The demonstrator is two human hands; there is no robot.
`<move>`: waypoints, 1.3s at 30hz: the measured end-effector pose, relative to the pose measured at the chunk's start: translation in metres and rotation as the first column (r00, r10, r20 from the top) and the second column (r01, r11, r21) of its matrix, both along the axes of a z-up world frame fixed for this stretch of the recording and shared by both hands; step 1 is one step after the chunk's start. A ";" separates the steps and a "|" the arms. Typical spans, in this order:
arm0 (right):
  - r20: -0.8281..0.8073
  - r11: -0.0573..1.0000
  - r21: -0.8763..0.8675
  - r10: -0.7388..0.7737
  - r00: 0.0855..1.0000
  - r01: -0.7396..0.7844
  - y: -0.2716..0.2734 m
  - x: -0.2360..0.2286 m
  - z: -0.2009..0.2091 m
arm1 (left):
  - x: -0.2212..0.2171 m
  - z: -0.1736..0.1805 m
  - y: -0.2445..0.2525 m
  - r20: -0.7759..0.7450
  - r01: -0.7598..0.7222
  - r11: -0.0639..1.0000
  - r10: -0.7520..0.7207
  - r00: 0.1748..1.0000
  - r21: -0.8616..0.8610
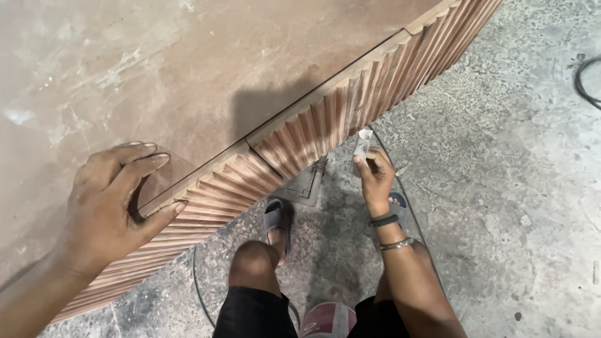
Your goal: The person sands the grooved wooden panels of a piece of furniture using folded sandpaper, rubbing along the slats and feeling the surface by hand.
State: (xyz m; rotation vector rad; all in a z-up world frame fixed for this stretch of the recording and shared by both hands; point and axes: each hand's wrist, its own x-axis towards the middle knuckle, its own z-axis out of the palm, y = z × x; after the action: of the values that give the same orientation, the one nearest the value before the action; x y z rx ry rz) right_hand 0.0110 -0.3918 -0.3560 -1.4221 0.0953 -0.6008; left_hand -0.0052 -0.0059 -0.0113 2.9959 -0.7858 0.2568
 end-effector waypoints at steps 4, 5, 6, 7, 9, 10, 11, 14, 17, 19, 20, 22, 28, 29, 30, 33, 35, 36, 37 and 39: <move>0.089 0.968 -0.155 -0.186 0.979 0.198 0.016 0.012 0.014 | 0.001 -0.001 0.001 -0.024 -0.018 1.000 0.019 1.000 0.023; 0.109 0.960 -0.153 -0.220 0.969 0.235 0.022 0.014 0.014 | 0.001 -0.001 0.001 -0.012 -0.007 1.000 0.008 1.000 0.029; 0.121 0.935 -0.214 -0.262 0.957 0.283 0.027 0.016 0.014 | 0.001 -0.001 0.001 0.000 0.004 0.999 -0.004 1.000 0.035; 0.137 0.904 -0.272 -0.303 0.943 0.330 0.032 0.018 0.013 | 0.002 0.000 0.000 0.013 0.016 0.999 -0.016 1.000 0.042; 0.154 0.863 -0.327 -0.353 0.923 0.384 0.041 0.022 0.009 | 0.001 0.002 -0.001 -0.019 -0.001 1.000 0.001 1.000 -0.009; 0.152 0.860 -0.325 -0.363 0.919 0.393 0.047 0.024 0.006 | 0.000 0.003 -0.002 -0.036 -0.009 0.999 0.008 0.999 -0.034; 0.152 0.856 -0.323 -0.373 0.915 0.403 0.051 0.026 0.004 | 0.001 0.004 -0.004 -0.038 -0.007 0.999 0.005 0.999 -0.041; 0.141 0.843 -0.323 -0.408 0.902 0.431 0.060 0.027 -0.002 | 0.001 0.005 -0.006 -0.041 -0.002 0.998 -0.001 0.999 -0.064; 0.106 0.839 -0.306 -0.440 0.892 0.451 0.061 0.029 -0.008 | 0.001 0.005 -0.005 -0.026 0.006 0.997 -0.008 1.000 -0.071; 0.120 0.837 -0.286 -0.451 0.885 0.466 0.062 0.032 -0.013 | 0.003 0.003 -0.004 -0.014 0.025 0.999 -0.025 1.000 -0.045; 0.126 0.837 -0.278 -0.455 0.881 0.472 0.063 0.032 -0.016 | 0.003 0.003 -0.003 -0.015 0.035 0.998 -0.036 0.999 -0.050; 0.161 0.818 -0.289 -0.471 0.867 0.497 0.067 0.036 -0.022 | 0.002 0.002 0.000 -0.013 0.045 0.997 -0.046 0.999 -0.063; 0.149 0.808 -0.273 -0.500 0.853 0.522 0.076 0.035 -0.026 | 0.002 0.000 -0.003 -0.035 0.023 0.998 -0.025 0.999 -0.051; 0.159 0.798 -0.276 -0.512 0.844 0.536 0.078 0.034 -0.028 | 0.003 -0.001 -0.003 -0.033 0.024 0.999 -0.025 0.999 -0.037; 0.156 0.793 -0.275 -0.520 0.840 0.543 0.080 0.037 -0.031 | 0.005 -0.002 -0.004 -0.031 0.024 0.999 -0.025 0.999 -0.024; 0.127 0.790 -0.270 -0.538 0.834 0.551 0.085 0.036 -0.040 | 0.002 -0.006 -0.006 -0.032 0.029 0.999 -0.030 0.999 -0.023; 0.110 0.796 -0.243 -0.545 0.831 0.554 0.085 0.042 -0.041 | 0.003 -0.007 -0.009 -0.033 0.030 0.999 -0.032 0.999 -0.040; 0.127 0.779 -0.262 -0.557 0.821 0.569 0.083 0.047 -0.039 | 0.003 -0.007 -0.011 -0.039 0.024 0.999 -0.026 0.999 -0.049; 0.136 0.765 -0.283 -0.565 0.814 0.579 0.079 0.047 -0.038 | 0.001 -0.008 -0.012 -0.053 0.013 0.998 -0.016 0.998 -0.055; 0.133 0.765 -0.279 -0.567 0.813 0.580 0.080 0.048 -0.038 | 0.003 -0.009 -0.014 -0.033 0.034 0.998 -0.036 0.999 -0.059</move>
State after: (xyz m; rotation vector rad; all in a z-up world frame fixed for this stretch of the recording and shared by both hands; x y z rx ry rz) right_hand 0.0590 -0.3114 -0.3942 -1.6893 0.4363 -1.1976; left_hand -0.0020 -0.0194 -0.0208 2.9214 -0.8119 0.2222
